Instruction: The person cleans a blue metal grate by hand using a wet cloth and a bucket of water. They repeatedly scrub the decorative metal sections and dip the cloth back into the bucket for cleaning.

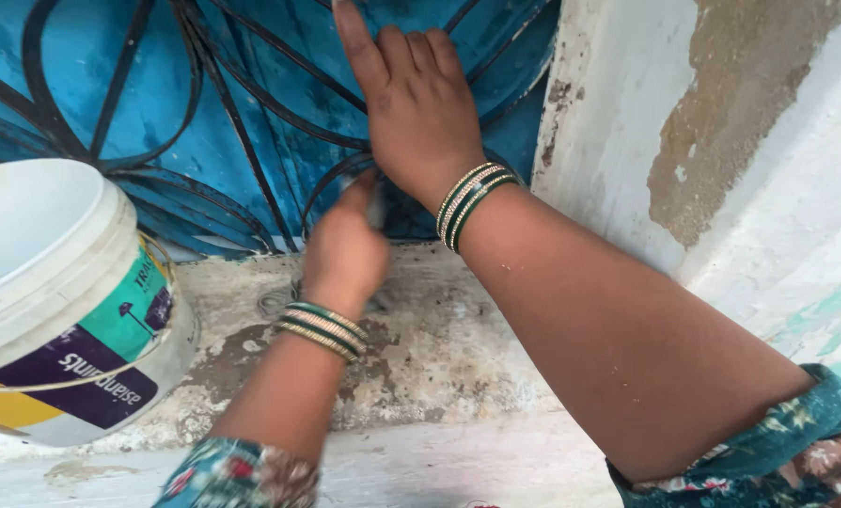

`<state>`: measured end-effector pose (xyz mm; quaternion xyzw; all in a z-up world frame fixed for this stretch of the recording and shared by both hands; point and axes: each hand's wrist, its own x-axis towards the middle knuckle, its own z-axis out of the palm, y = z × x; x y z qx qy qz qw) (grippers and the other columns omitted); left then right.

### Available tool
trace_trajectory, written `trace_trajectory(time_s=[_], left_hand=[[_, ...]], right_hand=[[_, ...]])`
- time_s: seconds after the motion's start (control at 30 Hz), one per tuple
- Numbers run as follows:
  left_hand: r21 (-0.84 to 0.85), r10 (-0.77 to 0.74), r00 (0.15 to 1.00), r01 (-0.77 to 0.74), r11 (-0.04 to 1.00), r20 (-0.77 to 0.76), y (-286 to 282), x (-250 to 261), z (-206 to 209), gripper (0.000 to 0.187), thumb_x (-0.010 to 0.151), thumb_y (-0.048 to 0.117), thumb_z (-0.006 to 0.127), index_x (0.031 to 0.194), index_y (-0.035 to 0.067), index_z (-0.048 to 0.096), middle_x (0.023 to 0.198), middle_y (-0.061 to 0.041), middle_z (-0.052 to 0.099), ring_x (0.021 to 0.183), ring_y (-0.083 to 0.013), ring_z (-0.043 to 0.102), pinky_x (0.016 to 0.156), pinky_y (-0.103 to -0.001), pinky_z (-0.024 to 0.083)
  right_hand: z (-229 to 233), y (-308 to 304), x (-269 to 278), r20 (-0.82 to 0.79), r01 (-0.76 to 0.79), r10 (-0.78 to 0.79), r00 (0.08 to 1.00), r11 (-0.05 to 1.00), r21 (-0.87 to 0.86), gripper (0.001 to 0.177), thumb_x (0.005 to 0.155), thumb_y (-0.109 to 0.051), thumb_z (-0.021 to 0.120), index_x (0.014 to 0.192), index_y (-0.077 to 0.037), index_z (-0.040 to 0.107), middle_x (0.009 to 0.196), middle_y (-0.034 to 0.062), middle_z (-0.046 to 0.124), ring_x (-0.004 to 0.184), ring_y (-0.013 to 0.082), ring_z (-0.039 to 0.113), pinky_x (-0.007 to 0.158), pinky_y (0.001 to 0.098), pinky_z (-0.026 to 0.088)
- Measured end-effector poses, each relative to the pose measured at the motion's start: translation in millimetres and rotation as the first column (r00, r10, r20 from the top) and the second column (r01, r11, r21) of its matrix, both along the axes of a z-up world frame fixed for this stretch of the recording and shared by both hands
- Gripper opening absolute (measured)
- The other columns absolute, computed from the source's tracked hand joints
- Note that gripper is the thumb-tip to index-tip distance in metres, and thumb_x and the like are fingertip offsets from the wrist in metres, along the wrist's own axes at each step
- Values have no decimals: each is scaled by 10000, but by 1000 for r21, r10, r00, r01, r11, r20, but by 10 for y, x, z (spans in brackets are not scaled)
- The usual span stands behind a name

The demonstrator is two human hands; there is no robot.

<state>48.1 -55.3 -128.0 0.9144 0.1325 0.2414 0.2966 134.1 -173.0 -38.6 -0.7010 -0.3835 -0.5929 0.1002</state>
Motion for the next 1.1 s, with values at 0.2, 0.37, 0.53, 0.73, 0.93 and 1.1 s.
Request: trace_trajectory(time_s=[0.2,0.37,0.53,0.73,0.93,1.1], left_hand=[[169,22,966,23,985,-258,482,-345,81,671,855,10,534,1467,285,530,1312,-200,624,1150,-410,630,984,-478,494],[138,35,987,-58,989,160,165,-414,-14,587,844,-1,559,1401,177,612,1276,-234,666,1106,-405,667,962,-451,530],[151,-76,973,43,988,216,-240,-559,-164,656,769,-12,583,1420,68,570,1160,-266,687,1056,-436,662,930,-488,519],[65,-9,1000,8,998,13,-300,-305,-103,555,887,5,543,1427,119,600,1187,-273,684,1136,-426,646,1006,-494,488],[63,-220,863,216,974,455,-302,-247,-103,654,788,-28,512,1438,36,550,1291,-288,639,1172,-417,620,997,-485,495],[279,-24,984,74,958,-177,-155,-468,89,580,881,31,476,1444,151,552,1311,-221,633,1179,-394,621,964,-501,497]], right_hand=[[-13,-15,-37,14,-18,18,1000,1000,12,792,964,39,568,1616,-105,142,1190,114,583,1137,311,563,1182,473,359],[-62,-78,-139,-41,-101,104,994,992,74,824,878,103,568,1614,-119,272,1301,128,545,1256,322,546,1233,521,344],[-471,-175,-319,-90,-193,222,971,946,260,609,915,-6,718,1443,-180,470,1413,135,452,1340,382,468,1205,482,361],[-608,-280,-413,-251,-123,185,950,962,245,571,806,-123,789,1324,-109,549,1316,143,459,1250,411,458,1165,554,355],[-557,-324,-406,-223,-127,177,959,967,222,428,907,-107,711,1313,-147,582,1185,80,538,1168,327,519,1117,499,407],[-529,-317,-394,-208,-93,136,969,975,203,374,922,-97,693,1279,-158,599,1121,73,535,1136,303,529,1087,475,409]])
